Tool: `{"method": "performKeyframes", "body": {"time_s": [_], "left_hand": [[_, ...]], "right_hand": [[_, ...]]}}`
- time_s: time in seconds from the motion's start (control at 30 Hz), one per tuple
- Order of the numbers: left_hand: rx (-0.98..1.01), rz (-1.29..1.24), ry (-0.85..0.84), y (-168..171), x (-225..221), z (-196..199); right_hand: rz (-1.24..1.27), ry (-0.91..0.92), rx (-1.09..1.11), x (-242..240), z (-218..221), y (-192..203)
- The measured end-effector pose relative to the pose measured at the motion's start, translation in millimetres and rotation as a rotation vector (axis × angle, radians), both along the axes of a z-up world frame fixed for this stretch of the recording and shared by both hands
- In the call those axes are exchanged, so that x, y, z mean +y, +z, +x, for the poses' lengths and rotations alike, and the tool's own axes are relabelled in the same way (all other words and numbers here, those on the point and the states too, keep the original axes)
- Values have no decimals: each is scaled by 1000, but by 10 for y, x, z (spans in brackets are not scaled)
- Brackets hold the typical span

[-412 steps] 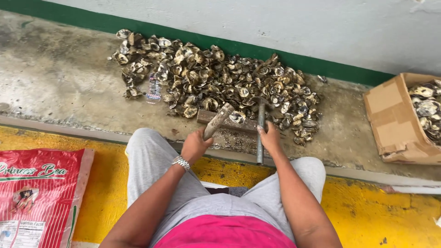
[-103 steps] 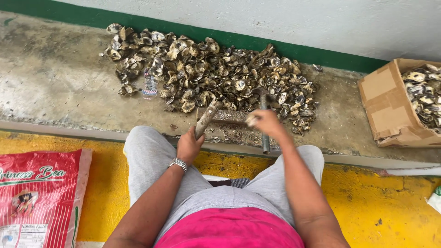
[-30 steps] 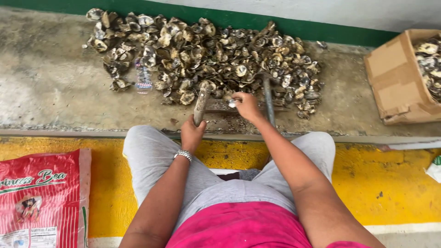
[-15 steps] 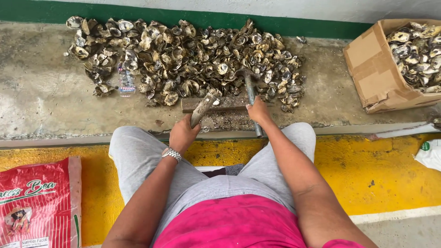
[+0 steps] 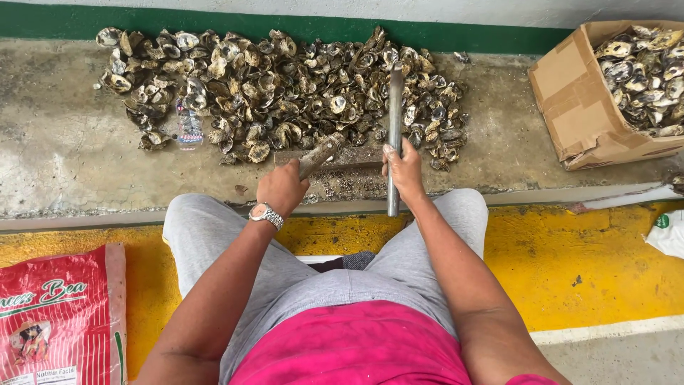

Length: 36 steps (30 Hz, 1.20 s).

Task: Crushing oyster shells on a concrete ledge using a hammer and a metal rod.

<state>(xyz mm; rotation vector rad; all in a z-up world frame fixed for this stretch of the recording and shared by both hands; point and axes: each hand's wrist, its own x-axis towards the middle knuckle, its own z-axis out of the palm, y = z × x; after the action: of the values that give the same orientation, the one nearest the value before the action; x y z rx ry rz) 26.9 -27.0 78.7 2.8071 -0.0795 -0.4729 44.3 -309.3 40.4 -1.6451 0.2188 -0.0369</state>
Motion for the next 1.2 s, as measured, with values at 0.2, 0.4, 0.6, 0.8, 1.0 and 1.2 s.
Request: {"method": "performKeyframes", "body": {"time_s": [0.2, 0.4, 0.6, 0.8, 1.0, 1.2], "left_hand": [[-18, 32, -22, -21, 21, -10], [-14, 36, -33, -1, -17, 69], [-68, 77, -61, -93, -29, 107], [-59, 84, -73, -56, -55, 156], [-75, 89, -63, -179, -106, 78], [-135, 112, -61, -242, -131, 132]], "right_hand": [[-203, 103, 118, 120, -342, 604], [-307, 268, 225, 196, -745, 483], [-305, 302, 96, 308, -923, 715], [-318, 420, 155, 283, -815, 573], [-267, 346, -33, 315, -873, 560], [-279, 385, 79, 274, -927, 424]]}}
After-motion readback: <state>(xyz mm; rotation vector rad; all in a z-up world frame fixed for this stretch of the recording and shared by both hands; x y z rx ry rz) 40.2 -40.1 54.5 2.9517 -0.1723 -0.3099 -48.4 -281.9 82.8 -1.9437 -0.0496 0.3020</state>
